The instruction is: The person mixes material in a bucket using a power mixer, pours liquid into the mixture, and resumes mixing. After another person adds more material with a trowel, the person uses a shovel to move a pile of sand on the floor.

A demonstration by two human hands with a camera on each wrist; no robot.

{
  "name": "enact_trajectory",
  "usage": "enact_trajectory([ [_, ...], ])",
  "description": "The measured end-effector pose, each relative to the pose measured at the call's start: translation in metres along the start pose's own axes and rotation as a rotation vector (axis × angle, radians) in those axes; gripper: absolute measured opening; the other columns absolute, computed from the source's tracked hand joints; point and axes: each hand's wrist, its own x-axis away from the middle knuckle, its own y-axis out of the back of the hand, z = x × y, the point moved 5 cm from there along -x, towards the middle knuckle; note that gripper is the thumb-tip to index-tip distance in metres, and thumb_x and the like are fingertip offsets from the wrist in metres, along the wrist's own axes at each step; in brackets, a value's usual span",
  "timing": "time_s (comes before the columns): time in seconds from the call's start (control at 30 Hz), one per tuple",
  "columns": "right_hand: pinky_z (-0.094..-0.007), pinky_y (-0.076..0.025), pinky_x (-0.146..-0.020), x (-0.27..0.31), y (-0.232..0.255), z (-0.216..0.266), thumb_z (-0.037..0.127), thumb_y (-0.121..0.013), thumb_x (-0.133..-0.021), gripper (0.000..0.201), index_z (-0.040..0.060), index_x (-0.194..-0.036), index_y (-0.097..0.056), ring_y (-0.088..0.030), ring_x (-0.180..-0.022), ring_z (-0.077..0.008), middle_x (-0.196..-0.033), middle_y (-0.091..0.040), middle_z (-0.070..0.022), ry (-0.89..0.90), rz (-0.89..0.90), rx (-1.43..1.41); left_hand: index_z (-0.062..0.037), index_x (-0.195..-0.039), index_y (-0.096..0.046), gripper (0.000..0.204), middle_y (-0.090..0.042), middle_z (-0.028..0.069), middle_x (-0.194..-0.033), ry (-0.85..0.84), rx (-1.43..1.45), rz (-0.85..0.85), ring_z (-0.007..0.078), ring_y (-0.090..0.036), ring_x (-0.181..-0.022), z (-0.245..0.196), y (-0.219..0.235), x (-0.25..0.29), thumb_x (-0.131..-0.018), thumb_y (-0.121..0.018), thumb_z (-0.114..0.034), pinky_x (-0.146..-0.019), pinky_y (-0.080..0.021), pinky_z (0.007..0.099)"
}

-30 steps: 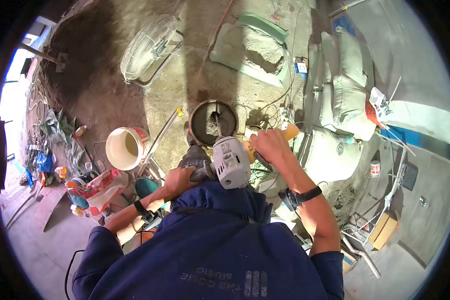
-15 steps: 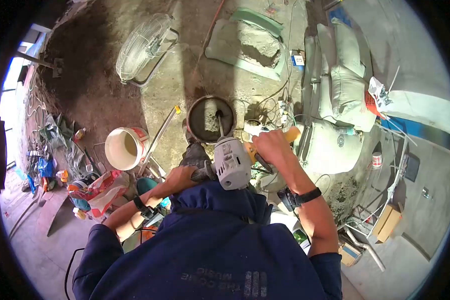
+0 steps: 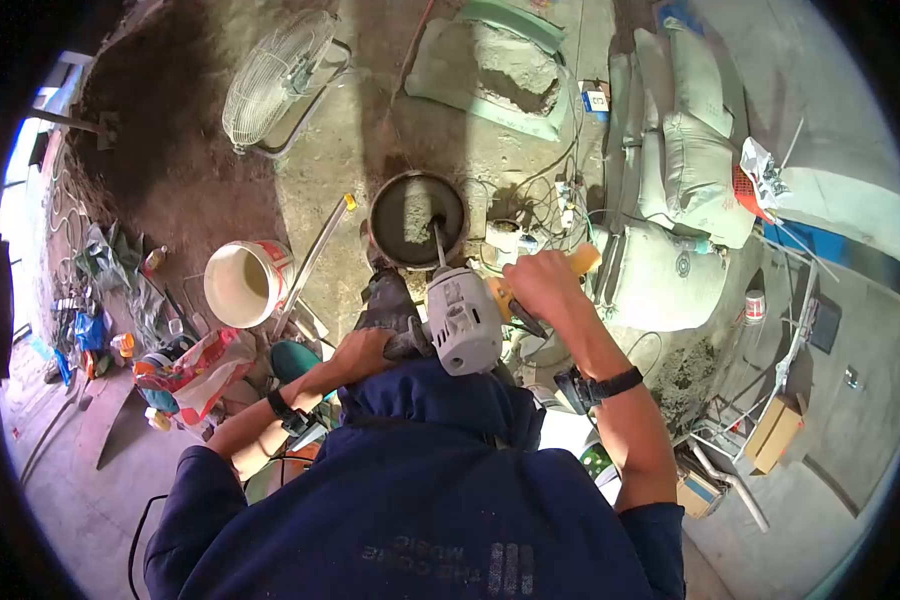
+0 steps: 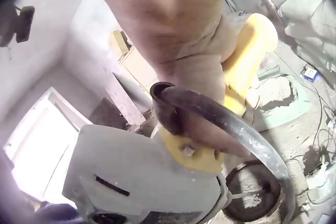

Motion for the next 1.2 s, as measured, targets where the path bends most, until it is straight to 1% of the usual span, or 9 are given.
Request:
enact_trajectory([
  [0.5, -0.0439, -0.053, -0.065, -0.012, -0.042, -0.001, 0.012, -0.065, -0.077, 0.006, 0.0095, -0.080, -0.070, -0.070, -0.075, -0.0314, -0.075, -0.069, -0.0122, 0.077, 0.092, -0.048, -0.0097, -0.116, -0.069, 0.051, -0.071, 0.0216, -0.101, 0.100, 0.119, 0.007, 0.0390, -0.067, -0.098, 0.003, -0.028, -0.003, -0.076, -0.074, -0.042, -0.085, -0.052, 0.0481],
  [0.6, -0.0425, -0.054, -0.066, -0.014, -0.053, -0.002, 0.012, -0.067, -0.075, 0.007, 0.0108, -0.079, -0.072, -0.070, -0.074, -0.0301, -0.075, -0.071, -0.0117, 0.073, 0.100, -0.054, -0.0055, -0.109, -0.069, 0.050, -0.071, 0.0228, -0.094, 0.110, 0.121, -0.010, 0.0396, -0.068, -0.093, -0.001, -0.027, -0.005, -0.075, -0.073, -0.042, -0.082, -0.052, 0.0481],
  [0.67, -0.0421, -0.054, -0.066, -0.017, -0.064, -0.004, 0.012, -0.067, -0.075, 0.007, 0.0108, -0.079, -0.072, -0.070, -0.074, -0.0305, -0.075, -0.071, -0.0121, 0.059, 0.100, -0.076, -0.0052, -0.109, -0.069, 0.051, -0.071, 0.0219, -0.092, 0.047, 0.101, -0.027, 0.0389, -0.069, -0.091, 0.003, -0.033, -0.012, -0.075, -0.073, -0.044, -0.081, -0.053, 0.0472],
  [0.8, -0.0418, -0.054, -0.066, -0.027, -0.098, -0.012, 0.011, -0.066, -0.073, 0.008, 0.0091, -0.077, -0.073, -0.071, -0.077, -0.0314, -0.079, -0.072, -0.0139, 0.101, 0.129, -0.070, -0.0049, -0.110, -0.068, 0.053, -0.071, 0.0212, -0.092, 0.086, 0.115, 0.021, 0.0384, -0.069, -0.091, 0.011, -0.051, -0.030, -0.075, -0.073, -0.044, -0.082, -0.052, 0.0464],
  [0.87, -0.0424, -0.055, -0.066, -0.035, -0.116, -0.015, 0.012, -0.066, -0.074, 0.009, 0.0080, -0.075, -0.074, -0.072, -0.083, -0.0319, -0.084, -0.073, -0.0151, 0.118, 0.191, -0.013, -0.0046, -0.110, -0.068, 0.054, -0.071, 0.0205, -0.093, 0.198, 0.138, 0.062, 0.0376, -0.068, -0.092, 0.013, -0.061, -0.037, -0.075, -0.074, -0.045, -0.083, -0.052, 0.0458],
  [1.0, -0.0422, -0.055, -0.068, -0.051, -0.141, -0.020, 0.012, -0.066, -0.074, 0.010, 0.0076, -0.076, -0.074, -0.072, -0.083, -0.0322, -0.085, -0.073, -0.0148, 0.169, 0.181, -0.010, -0.0057, -0.108, -0.068, 0.053, -0.071, 0.0178, -0.085, 0.119, 0.081, -0.080, 0.0352, -0.070, -0.084, 0.025, -0.091, -0.058, -0.075, -0.075, -0.046, -0.076, -0.053, 0.0450],
  [1.1, -0.0424, -0.055, -0.068, -0.057, -0.149, -0.021, 0.012, -0.065, -0.074, 0.010, 0.0076, -0.077, -0.074, -0.072, -0.082, -0.0323, -0.084, -0.073, -0.0143, 0.174, 0.163, -0.008, -0.0059, -0.107, -0.069, 0.051, -0.071, 0.0168, -0.082, 0.235, 0.152, 0.010, 0.0343, -0.070, -0.079, 0.036, -0.099, -0.069, -0.075, -0.075, -0.045, -0.074, -0.054, 0.0449],
  [1.13, -0.0423, -0.055, -0.068, -0.063, -0.160, -0.026, 0.013, -0.065, -0.075, 0.011, 0.0082, -0.077, -0.074, -0.072, -0.081, -0.0323, -0.083, -0.073, -0.0139, 0.177, 0.174, -0.019, -0.0060, -0.104, -0.069, 0.049, -0.071, 0.0165, -0.082, 0.146, 0.075, -0.098, 0.0330, -0.070, -0.079, 0.044, -0.106, -0.076, -0.075, -0.075, -0.045, -0.074, -0.054, 0.0446],
  [1.2, -0.0422, -0.055, -0.069, -0.067, -0.160, -0.025, 0.013, -0.065, -0.075, 0.011, 0.0086, -0.077, -0.074, -0.072, -0.081, -0.0322, -0.083, -0.073, -0.0141, 0.188, 0.159, -0.036, -0.0063, -0.104, -0.070, 0.048, -0.071, 0.0167, -0.082, 0.204, 0.094, -0.075, 0.0329, -0.070, -0.078, 0.041, -0.099, -0.074, -0.075, -0.074, -0.044, -0.074, -0.054, 0.0446],
])
